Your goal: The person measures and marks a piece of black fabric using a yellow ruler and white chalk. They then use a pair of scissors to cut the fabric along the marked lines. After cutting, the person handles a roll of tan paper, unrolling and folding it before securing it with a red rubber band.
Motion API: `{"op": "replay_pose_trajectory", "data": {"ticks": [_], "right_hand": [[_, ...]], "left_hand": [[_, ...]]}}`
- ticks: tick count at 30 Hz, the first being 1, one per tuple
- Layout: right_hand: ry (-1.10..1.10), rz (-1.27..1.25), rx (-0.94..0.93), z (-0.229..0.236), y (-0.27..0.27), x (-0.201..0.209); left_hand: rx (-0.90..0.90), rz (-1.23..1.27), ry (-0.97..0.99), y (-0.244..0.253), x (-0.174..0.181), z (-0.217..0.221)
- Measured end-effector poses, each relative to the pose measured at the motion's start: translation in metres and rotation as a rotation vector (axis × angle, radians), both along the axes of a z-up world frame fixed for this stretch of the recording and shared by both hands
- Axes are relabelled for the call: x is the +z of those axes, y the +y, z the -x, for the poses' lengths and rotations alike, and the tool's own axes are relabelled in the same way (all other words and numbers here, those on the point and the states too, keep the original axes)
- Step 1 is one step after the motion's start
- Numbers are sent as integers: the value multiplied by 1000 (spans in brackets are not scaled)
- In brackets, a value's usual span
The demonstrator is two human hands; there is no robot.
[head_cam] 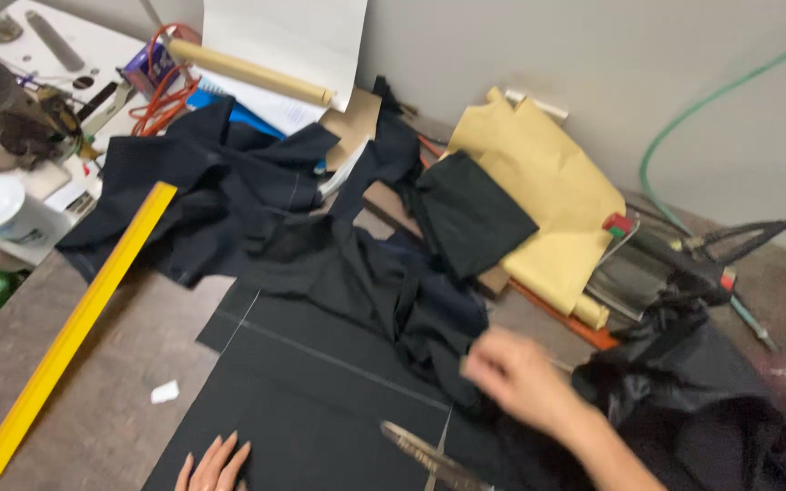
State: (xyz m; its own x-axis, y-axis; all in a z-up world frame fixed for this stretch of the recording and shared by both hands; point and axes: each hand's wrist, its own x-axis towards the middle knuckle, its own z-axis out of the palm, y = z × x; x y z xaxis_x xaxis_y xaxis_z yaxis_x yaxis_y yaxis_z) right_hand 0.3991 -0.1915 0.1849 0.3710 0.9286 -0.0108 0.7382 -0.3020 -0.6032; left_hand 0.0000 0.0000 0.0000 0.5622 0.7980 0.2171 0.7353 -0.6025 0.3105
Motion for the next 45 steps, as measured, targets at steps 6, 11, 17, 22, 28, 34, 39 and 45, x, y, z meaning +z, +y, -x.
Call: {"op": "replay_pose_trajectory", "data": {"ticks": [6, 11, 17, 22, 28, 34, 39, 45], "right_hand": [[107, 644, 45, 103, -108, -59], [99, 654, -96, 126, -129, -67], [-8, 721, -71, 133, -126, -69], [42, 840, -113, 142, -125, -76], [110, 884, -169, 142, -119, -66], [172, 778, -178, 119, -142, -102], [237, 803, -96, 98, -152, -99], [459, 723, -209, 101, -160, -59]], "left_hand": [[-174, -132, 25, 1, 23, 16], [-381, -90, -60, 0, 29, 25], [-632, -92, -38, -7, 8, 47], [-551, -88, -105, -20, 20, 50], [-531, -103, -107, -40, -1, 30], [-682, 108, -127, -66, -3, -14], [-666, -257, -309, -74, -21, -40], [-316, -210, -529, -101, -7, -68]]}}
